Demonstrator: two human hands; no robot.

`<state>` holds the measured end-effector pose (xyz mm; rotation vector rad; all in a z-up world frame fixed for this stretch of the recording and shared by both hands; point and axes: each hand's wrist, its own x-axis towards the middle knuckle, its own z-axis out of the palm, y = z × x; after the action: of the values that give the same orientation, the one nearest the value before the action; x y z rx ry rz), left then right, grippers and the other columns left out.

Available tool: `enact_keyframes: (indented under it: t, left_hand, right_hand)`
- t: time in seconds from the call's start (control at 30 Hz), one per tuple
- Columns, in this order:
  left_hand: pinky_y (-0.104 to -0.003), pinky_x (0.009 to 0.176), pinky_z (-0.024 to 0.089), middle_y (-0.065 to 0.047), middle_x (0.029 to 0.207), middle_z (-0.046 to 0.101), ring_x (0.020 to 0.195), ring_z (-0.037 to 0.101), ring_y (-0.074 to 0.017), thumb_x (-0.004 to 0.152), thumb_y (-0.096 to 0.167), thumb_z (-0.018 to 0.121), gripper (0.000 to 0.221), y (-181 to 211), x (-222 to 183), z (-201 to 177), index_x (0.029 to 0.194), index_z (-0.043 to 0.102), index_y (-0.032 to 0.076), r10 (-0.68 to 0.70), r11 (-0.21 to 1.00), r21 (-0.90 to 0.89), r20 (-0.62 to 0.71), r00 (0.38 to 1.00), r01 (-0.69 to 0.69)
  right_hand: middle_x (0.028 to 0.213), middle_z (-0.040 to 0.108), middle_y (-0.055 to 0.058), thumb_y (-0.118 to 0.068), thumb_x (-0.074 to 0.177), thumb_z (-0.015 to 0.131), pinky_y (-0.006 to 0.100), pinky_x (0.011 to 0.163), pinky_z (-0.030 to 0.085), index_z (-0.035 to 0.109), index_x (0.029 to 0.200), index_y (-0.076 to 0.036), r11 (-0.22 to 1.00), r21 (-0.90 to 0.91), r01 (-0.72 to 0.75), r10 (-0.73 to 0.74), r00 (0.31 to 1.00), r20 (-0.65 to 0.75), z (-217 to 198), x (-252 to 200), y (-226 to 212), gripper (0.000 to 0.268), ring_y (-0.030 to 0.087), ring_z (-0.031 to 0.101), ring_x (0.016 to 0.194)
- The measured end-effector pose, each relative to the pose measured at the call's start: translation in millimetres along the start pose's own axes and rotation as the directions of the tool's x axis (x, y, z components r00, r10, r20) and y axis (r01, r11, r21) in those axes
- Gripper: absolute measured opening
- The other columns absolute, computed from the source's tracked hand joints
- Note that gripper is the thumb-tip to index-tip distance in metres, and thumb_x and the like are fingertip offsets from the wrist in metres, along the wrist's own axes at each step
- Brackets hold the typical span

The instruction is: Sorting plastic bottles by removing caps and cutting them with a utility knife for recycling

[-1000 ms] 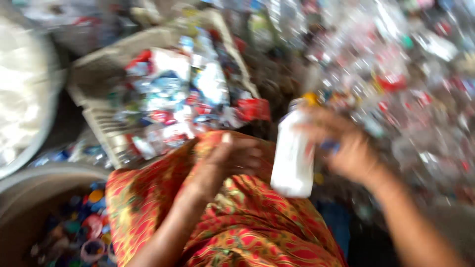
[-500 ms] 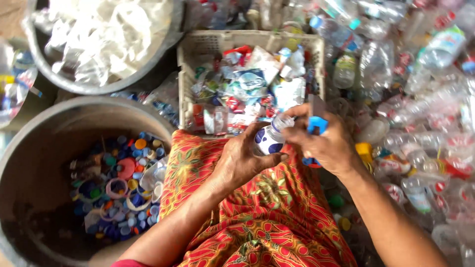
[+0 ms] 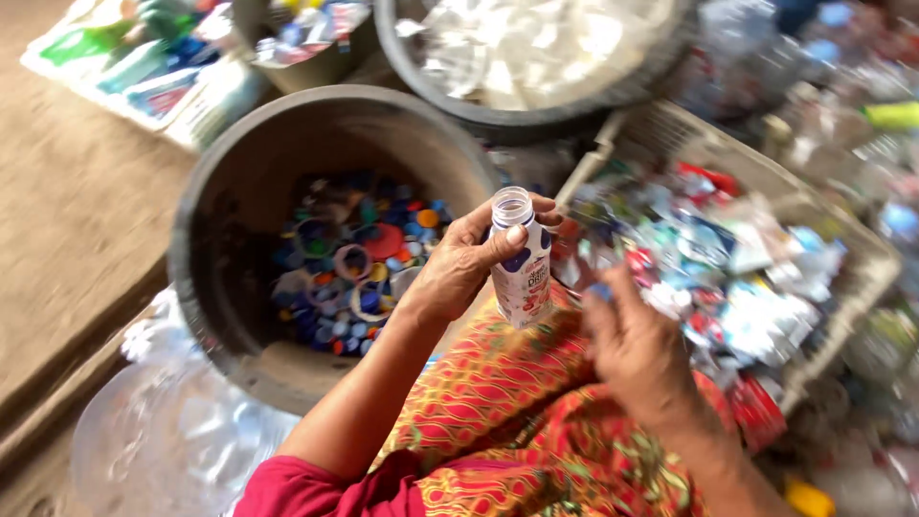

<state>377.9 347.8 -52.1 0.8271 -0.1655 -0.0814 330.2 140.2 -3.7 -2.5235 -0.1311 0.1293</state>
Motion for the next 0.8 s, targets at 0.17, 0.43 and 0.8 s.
enact_keyframes:
  t: [0.17, 0.43, 0.8]
  left_hand:
    - [-0.038, 0.097, 0.052, -0.011, 0.116, 0.071, 0.108, 0.065, -0.0196, 0.084, 0.032, 0.081, 0.051, 35, -14, -26, 0.126, 0.069, 0.006, 0.093, 0.984, 0.154, -0.044, 0.995, -0.085]
    - [-0.025, 0.081, 0.057, -0.007, 0.094, 0.076, 0.086, 0.072, -0.0140, 0.087, 0.012, 0.076, 0.015, 77, -20, -46, 0.097, 0.072, 0.001, 0.350, 0.920, 0.298, -0.329, 0.877, -0.255]
    - [-0.036, 0.083, 0.057, -0.012, 0.089, 0.072, 0.084, 0.070, -0.0219, 0.088, 0.046, 0.078, 0.039, 164, -51, -109, 0.090, 0.067, 0.008, 0.755, 0.651, 0.421, -0.273, 0.596, -0.632]
  right_hand:
    - [0.076, 0.072, 0.017, -0.018, 0.101, 0.053, 0.049, 0.055, 0.054, 0.056, 0.119, -0.010, 0.908, -0.006, 0.419, -0.418, 0.905, -0.086, 35, 18, -53, 0.020, 0.036, 0.071, 0.061]
    - [0.072, 0.066, 0.023, -0.007, 0.096, 0.061, 0.059, 0.049, 0.044, 0.047, 0.112, -0.007, 0.840, -0.038, 0.542, -0.542, 0.840, 0.000, 75, 40, -105, 0.022, 0.048, 0.065, 0.060]
    - [0.075, 0.065, 0.017, -0.006, 0.098, 0.056, 0.039, 0.041, 0.059, 0.041, 0.120, -0.001, 0.714, 0.072, 0.696, -0.688, 0.680, 0.252, 159, 79, -93, 0.027, 0.025, 0.065, 0.050]
